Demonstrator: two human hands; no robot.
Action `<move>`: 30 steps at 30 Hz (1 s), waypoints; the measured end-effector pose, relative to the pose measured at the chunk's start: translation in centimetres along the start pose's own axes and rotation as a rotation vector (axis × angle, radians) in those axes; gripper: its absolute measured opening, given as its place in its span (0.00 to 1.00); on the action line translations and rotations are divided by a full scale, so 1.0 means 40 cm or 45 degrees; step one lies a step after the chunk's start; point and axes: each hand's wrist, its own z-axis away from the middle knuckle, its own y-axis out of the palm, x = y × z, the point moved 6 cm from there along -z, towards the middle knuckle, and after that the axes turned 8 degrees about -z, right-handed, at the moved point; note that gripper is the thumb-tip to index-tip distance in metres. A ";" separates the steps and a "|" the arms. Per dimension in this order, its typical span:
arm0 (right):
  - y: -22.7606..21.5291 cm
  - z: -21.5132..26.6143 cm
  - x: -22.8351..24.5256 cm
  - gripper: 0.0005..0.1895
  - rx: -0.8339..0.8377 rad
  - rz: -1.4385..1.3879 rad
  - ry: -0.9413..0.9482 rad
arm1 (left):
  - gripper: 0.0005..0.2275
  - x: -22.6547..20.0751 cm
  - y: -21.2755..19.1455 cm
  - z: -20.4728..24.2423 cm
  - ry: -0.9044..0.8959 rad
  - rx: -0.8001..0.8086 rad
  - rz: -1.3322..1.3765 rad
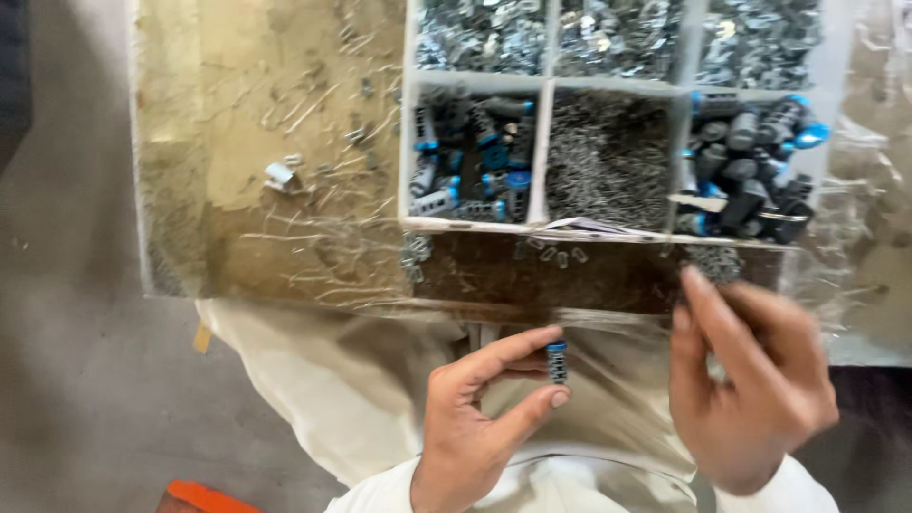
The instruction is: The person assembles small cylindrical key parts by hand, inserting metal pins into the grooves of each unit. They repeatedly pick up a part, insert a pin, and place the finished unit into a compartment of a divided tray.
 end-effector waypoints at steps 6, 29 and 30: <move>0.014 -0.005 -0.007 0.11 0.018 0.018 -0.076 | 0.21 0.006 0.016 -0.002 -0.063 0.018 0.048; 0.052 0.087 0.004 0.08 0.135 -0.784 0.248 | 0.21 0.003 0.029 0.007 -0.006 0.008 0.171; 0.046 0.086 0.009 0.08 0.122 -0.803 0.236 | 0.21 0.000 0.025 0.006 0.011 -0.005 0.123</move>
